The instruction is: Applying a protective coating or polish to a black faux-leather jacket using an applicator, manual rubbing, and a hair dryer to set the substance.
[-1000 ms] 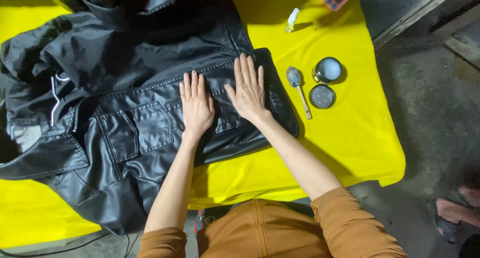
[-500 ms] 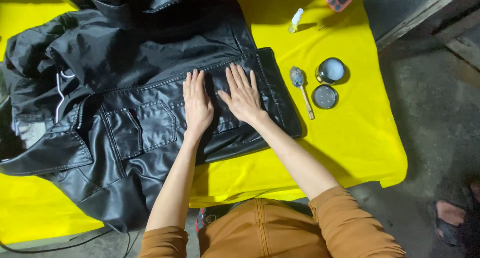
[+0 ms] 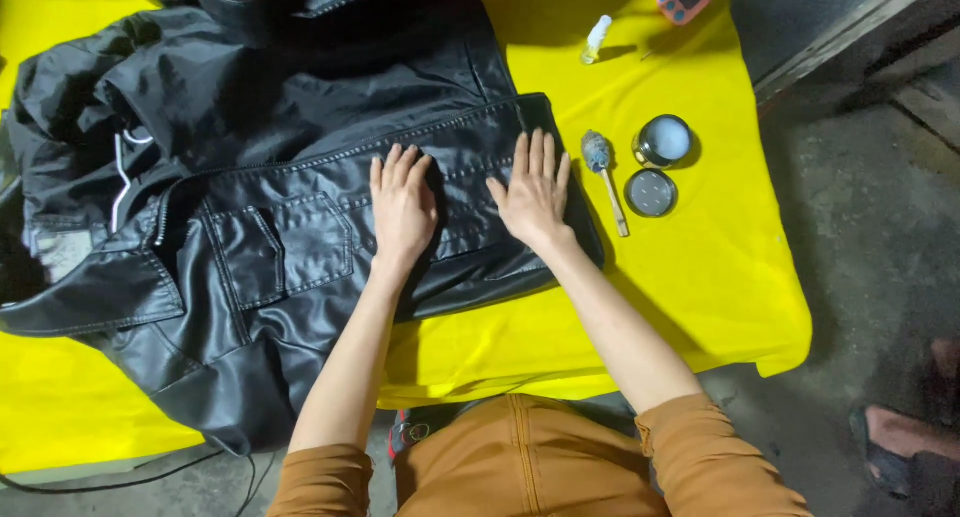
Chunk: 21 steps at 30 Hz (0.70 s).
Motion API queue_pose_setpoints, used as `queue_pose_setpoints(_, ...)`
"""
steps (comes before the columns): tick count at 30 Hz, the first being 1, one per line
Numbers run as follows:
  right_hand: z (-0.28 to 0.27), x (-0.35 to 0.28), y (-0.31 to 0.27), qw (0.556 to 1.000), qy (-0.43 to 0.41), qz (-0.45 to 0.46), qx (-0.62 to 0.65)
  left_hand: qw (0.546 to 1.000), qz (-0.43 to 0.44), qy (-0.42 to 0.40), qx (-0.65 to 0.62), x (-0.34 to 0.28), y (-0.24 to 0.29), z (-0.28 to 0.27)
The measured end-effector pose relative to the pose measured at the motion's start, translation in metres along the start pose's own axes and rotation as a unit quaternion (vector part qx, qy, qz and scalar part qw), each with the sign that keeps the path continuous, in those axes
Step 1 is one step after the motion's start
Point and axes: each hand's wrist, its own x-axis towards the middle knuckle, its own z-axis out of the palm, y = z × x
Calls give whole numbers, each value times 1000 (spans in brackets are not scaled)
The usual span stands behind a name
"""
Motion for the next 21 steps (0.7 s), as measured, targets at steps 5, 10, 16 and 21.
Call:
queue_pose_setpoints(5,-5,-14,0,997,-56,44,12,998,-52,-33,14,7,-1,10)
queue_pose_setpoints(10,4,-16,3,998,-15,49,47,998,6,-39,54,65,61,-6)
queue_pose_setpoints(16,0,-16,3,997,-28,53,42,974,44,-222,31,69,68,36)
queue_pose_setpoints(21,4,-16,3,999,-22,39,22,967,40,-245,51,71,68,35)
